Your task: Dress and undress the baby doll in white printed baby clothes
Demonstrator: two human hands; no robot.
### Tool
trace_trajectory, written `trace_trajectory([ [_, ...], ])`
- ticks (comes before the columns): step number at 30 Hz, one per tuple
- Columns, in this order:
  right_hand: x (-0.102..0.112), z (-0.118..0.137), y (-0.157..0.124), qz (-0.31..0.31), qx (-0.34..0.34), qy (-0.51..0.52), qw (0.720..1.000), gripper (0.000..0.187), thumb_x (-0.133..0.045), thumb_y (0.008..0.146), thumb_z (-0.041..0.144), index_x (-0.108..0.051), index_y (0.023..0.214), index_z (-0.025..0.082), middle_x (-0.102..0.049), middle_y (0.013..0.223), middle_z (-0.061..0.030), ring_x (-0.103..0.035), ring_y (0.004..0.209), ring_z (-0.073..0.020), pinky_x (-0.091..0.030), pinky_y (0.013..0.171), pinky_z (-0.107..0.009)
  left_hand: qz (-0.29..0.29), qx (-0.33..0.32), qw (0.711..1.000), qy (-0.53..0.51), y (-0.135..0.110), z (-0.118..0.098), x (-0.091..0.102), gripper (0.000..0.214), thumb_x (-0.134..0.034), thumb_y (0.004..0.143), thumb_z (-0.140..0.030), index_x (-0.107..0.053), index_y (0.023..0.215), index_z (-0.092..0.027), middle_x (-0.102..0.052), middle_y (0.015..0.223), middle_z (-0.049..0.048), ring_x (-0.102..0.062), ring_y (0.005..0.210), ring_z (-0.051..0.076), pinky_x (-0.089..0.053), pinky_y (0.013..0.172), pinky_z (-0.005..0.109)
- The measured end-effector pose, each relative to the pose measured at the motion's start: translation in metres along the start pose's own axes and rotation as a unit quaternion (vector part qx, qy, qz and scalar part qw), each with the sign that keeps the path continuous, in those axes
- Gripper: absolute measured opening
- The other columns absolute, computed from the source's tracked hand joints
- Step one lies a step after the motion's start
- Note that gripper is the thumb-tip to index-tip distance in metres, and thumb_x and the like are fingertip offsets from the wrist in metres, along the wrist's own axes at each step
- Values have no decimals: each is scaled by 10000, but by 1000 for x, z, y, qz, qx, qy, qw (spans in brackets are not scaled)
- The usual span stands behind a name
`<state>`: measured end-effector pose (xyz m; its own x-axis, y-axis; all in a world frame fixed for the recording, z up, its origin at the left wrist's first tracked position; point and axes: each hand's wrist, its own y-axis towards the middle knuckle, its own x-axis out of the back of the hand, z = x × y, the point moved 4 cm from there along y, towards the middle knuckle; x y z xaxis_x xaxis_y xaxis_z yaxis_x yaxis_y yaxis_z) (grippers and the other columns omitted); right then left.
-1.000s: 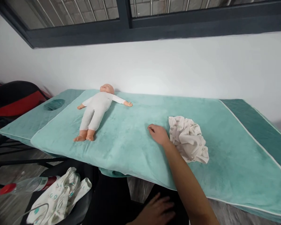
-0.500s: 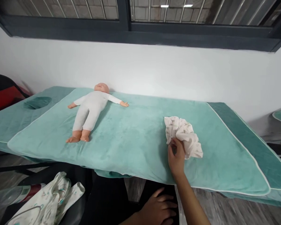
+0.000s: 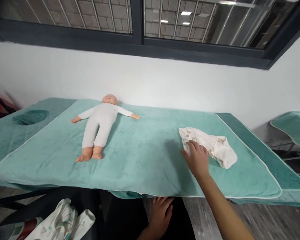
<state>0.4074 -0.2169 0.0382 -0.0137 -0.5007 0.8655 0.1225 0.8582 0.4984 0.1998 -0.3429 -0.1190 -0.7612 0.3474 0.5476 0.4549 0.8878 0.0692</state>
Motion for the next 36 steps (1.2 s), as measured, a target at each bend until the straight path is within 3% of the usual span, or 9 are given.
trace_trajectory([
  [3,-18,7,12,112,-28,-94,989,369,-514,953,473,-603,1110,151,-658,1146,-171,-607,1043,-355,-437,861,-491,-49,9,998,-25,0,1,6,410,-495,868,-54,-712,1116,-299,-742,1135,-3,-640,1117,229,-415,1073,506],
  [7,-38,-3,28,157,-49,-96,982,299,-389,999,379,-593,964,164,-680,993,-145,-625,948,-305,-407,804,-426,-81,13,995,-50,0,4,14,445,-472,815,16,-737,1015,-281,-761,1022,7,-674,1019,233,-464,1002,497],
  [12,-20,-11,53,97,-149,172,969,299,-474,930,447,-531,762,206,-604,767,-45,-555,752,-209,-378,697,-326,-76,27,992,-94,-6,0,15,498,-442,848,-27,-676,1211,-276,-720,1177,48,-638,1133,260,-457,1025,510],
  [18,63,20,75,23,-194,627,754,356,-680,790,546,-501,795,238,-501,688,39,-486,618,-146,-411,617,-283,23,3,930,-367,-12,-42,47,259,-501,954,-303,-725,954,-174,-730,889,77,-696,800,187,-551,810,348],
  [22,105,51,87,57,-144,701,696,295,-693,800,485,-506,767,259,-546,712,6,-546,646,-186,-467,622,-324,54,51,824,-562,25,-66,99,382,-533,945,-433,-583,1245,-202,-662,1219,139,-699,973,249,-574,804,403],
  [26,127,79,97,106,-109,739,656,332,-635,824,571,-568,858,247,-626,772,-30,-631,806,-243,-516,691,-366,-58,14,864,-500,94,-65,137,735,-767,772,-348,-405,1408,-284,-423,1518,124,-500,1329,284,-491,1017,410],
  [29,141,89,99,106,-91,761,634,389,-589,843,630,-583,864,242,-619,760,-32,-639,836,-247,-525,692,-361,-129,16,881,-454,139,-56,149,945,-816,701,-297,-274,1475,-297,-379,1535,127,-455,1365,262,-438,1076,374],
  [33,131,74,91,97,-86,777,616,359,-611,852,601,-560,794,251,-563,703,0,-583,671,-188,-492,610,-314,-171,47,870,-459,171,-46,169,835,-747,754,-293,-301,1459,-243,-591,1300,118,-606,1145,208,-495,951,331],
  [36,91,42,79,137,-87,701,694,370,-595,863,598,-559,784,239,-572,702,-1,-548,622,-175,-464,589,-310,-131,62,896,-419,180,-35,181,624,-674,799,-322,-455,1371,-198,-686,1076,90,-657,903,197,-520,800,331],
])
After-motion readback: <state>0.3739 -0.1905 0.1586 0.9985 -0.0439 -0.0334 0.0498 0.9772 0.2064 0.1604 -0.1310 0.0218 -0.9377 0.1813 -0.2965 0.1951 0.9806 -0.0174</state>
